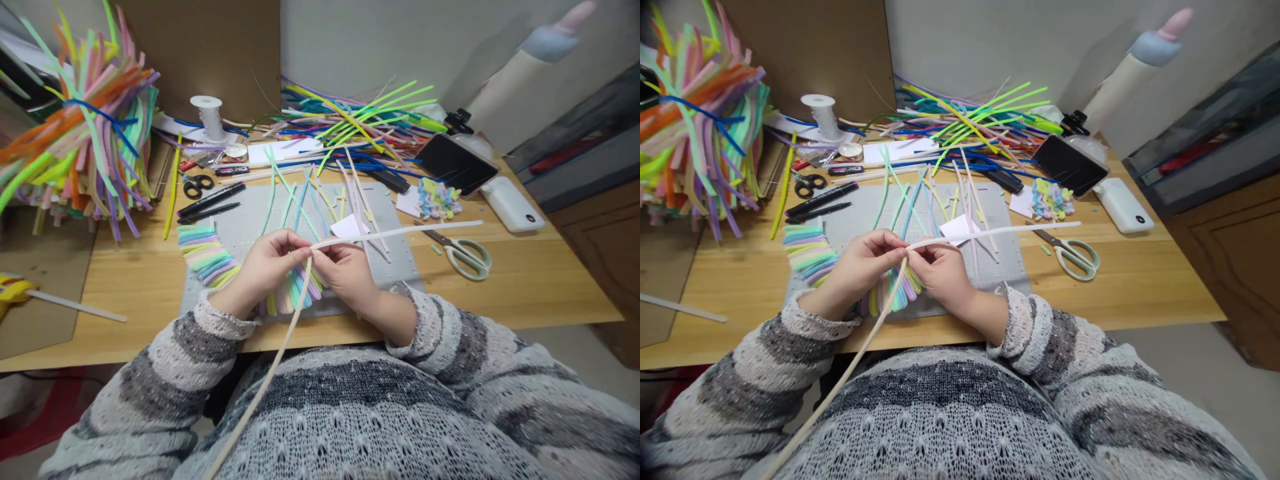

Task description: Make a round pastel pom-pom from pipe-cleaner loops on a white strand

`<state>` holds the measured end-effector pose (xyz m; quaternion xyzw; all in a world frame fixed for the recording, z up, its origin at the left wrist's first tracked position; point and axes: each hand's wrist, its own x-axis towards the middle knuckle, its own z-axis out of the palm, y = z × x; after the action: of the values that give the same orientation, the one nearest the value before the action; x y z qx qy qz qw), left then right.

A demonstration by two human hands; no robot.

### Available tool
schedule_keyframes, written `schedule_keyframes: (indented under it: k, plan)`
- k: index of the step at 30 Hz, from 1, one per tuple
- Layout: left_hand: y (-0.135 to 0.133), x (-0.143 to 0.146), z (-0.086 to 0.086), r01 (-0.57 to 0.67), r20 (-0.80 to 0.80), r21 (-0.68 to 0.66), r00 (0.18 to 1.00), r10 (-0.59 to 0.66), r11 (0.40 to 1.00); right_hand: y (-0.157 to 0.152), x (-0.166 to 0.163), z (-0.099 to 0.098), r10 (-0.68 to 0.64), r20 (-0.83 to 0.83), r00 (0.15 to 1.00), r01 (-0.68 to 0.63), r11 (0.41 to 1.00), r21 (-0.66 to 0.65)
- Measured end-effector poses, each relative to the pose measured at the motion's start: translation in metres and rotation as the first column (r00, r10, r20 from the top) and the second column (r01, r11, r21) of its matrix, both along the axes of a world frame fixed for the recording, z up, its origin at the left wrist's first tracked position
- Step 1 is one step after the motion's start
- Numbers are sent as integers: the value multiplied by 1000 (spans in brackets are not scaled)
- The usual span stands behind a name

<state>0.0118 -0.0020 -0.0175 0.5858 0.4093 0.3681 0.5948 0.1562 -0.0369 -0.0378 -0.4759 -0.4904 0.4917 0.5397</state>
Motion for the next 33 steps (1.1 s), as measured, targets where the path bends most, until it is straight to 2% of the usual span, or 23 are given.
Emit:
schedule_keyframes:
  k: [13,16,20,24,28,30,33]
  plan:
    - [0,1,-3,-59,-53,38,997,61,998,-5,4,-12,141,-15,990,-140,990,35]
    - [0,2,-6,-110,-101,63,988,116,992,-3,5,-11,184,-10,983,-184,983,22]
    - [3,2,-8,-178,-90,73,979,185,981,4,4,-7,234,-104,967,-236,972,-5]
    - [5,0,-6,-104,6,15,995,104,994,9,4,-6,199,-186,962,-213,976,-56]
    - [5,-3,-3,-15,2,-23,1000,15,1000,8,7,-6,198,-176,964,-219,969,-111]
    - [5,-5,-2,-3,-38,20,999,4,1000,8,8,-6,195,-149,969,-214,968,-131]
    - [6,-7,-1,-9,-153,181,988,37,983,7,10,-5,181,-151,972,-206,964,-169]
